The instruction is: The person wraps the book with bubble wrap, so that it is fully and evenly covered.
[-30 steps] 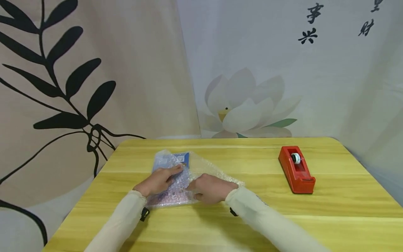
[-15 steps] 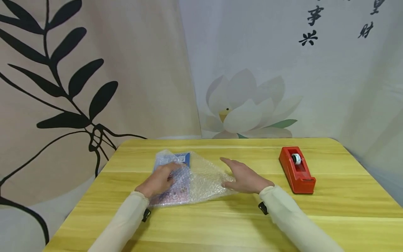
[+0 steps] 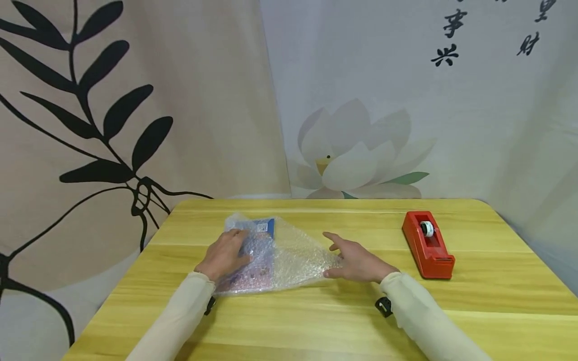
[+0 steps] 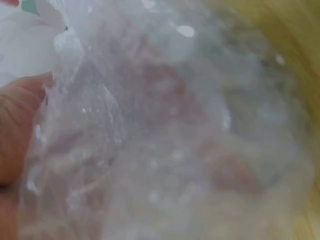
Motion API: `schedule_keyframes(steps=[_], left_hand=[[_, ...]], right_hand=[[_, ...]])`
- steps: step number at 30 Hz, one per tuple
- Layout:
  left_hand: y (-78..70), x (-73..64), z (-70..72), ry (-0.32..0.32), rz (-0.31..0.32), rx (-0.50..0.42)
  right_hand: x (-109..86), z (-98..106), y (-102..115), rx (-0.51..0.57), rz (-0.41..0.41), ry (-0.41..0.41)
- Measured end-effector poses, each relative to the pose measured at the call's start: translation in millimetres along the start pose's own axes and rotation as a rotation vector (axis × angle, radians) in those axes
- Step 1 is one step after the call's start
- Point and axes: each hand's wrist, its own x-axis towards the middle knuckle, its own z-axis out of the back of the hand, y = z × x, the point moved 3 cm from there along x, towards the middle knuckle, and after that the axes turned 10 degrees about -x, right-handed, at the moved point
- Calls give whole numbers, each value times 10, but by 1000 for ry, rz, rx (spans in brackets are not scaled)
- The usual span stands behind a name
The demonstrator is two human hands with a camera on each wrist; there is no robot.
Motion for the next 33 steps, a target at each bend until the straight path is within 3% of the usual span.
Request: schedule_keyframes(steps=[5,8,12,19,24,29,33], left_hand=[[52,-20,5,86,31,-34],[79,-27,8,107,34,-38],[99,-15,8,112,36,-47],[116,-10,-17,125,57,-51],[121,-24,-29,124,56,-50],[125,-26,-19,120,53,-54],[120,-29,-16,124,59,-63]], right_hand=[[-33,10,-106,85,-66,-2],[-60,6,-158,225,-73,9],[-86,4,-198,455,-78,29],[-109,-63,-242,717,-121,57],[-162,-158,-240,963,-84,104],[-194,-277,-160,1211,-21,150],[-211,-350,-22,1334,-64,149]])
